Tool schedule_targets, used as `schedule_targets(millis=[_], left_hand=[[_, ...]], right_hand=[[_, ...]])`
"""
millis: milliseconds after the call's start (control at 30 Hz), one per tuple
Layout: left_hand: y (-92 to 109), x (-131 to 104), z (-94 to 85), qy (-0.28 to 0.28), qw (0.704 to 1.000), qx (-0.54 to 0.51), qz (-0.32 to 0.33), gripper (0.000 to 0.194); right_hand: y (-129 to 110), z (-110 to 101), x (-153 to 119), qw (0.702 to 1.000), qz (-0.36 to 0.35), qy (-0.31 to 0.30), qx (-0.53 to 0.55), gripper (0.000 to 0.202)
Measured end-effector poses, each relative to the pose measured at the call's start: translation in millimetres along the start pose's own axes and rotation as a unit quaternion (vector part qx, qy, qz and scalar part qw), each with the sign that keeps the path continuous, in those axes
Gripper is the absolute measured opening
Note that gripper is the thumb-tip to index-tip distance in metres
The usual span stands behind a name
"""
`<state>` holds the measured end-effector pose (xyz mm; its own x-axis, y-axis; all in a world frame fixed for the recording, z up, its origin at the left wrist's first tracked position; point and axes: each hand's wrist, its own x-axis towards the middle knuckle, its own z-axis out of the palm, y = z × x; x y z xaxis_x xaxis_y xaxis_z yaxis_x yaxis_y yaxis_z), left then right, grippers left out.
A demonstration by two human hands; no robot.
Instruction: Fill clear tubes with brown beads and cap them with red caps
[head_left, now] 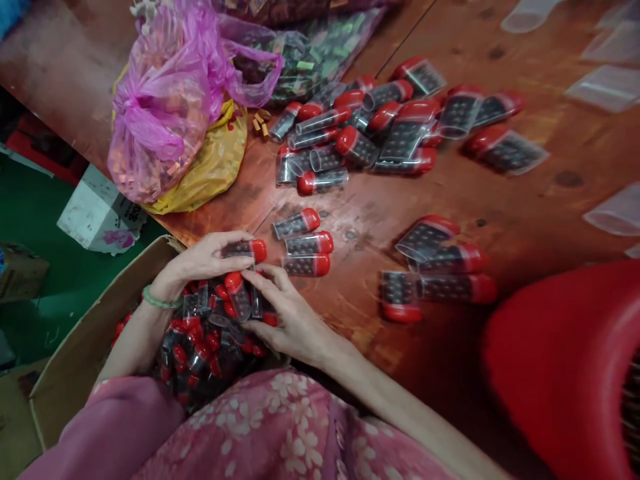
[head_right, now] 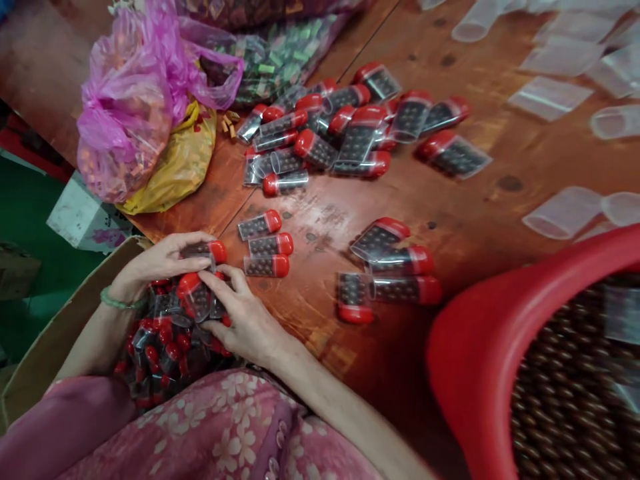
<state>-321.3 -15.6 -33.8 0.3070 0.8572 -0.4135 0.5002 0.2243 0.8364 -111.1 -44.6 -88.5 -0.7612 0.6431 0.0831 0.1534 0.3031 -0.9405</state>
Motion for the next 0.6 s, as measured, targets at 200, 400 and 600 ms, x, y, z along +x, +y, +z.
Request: schedule_targets(millis=[200,400,600], left_hand=[[-4,-60,-22.6,-0.012,1.0,-0.018,0.021,0.033],[-22,-105,-15.9,-0.073,0.995,0.062,0.01,0.032],[-12,-88,-3.8,0.178,0.949,0.256,-0.047,0.043]], right_hand=[[-27,13,4,0.982,-0.123,-0.118,-0.081,0.057],[-40,20,1,0.944,-0.164,-0.252,-0.136,0.04],[-26,-42,-23,0.968,-0.142,0.06,-0.198,0.034]])
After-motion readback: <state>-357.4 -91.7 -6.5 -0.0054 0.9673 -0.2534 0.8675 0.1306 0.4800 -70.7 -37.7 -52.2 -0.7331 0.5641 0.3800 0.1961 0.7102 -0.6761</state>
